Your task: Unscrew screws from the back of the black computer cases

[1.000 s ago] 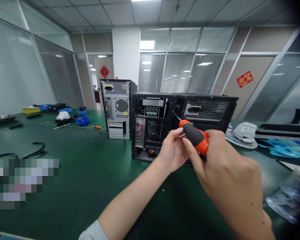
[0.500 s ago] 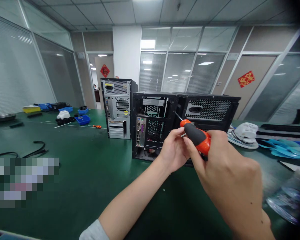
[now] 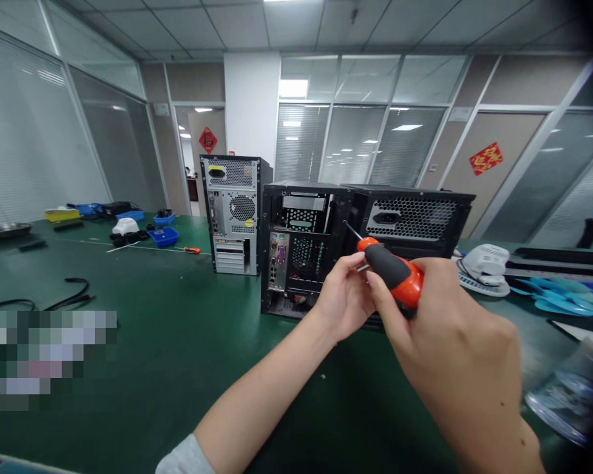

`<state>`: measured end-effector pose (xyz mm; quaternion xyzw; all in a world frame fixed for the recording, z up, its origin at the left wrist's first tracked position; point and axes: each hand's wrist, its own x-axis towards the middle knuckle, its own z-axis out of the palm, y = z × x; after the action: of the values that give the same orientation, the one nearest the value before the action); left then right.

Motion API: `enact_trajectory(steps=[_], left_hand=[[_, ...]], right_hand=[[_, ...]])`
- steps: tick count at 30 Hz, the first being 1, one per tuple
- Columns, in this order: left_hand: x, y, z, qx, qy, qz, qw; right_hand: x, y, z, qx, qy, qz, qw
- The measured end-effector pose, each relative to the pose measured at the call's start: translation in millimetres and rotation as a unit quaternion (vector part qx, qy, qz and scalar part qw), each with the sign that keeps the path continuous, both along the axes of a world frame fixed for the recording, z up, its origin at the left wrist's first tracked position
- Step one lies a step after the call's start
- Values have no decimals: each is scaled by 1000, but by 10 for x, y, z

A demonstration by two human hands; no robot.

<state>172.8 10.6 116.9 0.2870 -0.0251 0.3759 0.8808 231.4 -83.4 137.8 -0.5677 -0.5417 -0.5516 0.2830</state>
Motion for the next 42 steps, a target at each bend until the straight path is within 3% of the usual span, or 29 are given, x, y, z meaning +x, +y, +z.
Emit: enact_trajectory(steps=[27, 42], left_hand=[[-26, -48, 30, 16, 37, 3, 999], [-19, -69, 32, 21, 47, 3, 999]], right_hand=[[9, -74, 20, -28, 90, 29, 995], [17, -74, 18, -31, 83, 33, 996]])
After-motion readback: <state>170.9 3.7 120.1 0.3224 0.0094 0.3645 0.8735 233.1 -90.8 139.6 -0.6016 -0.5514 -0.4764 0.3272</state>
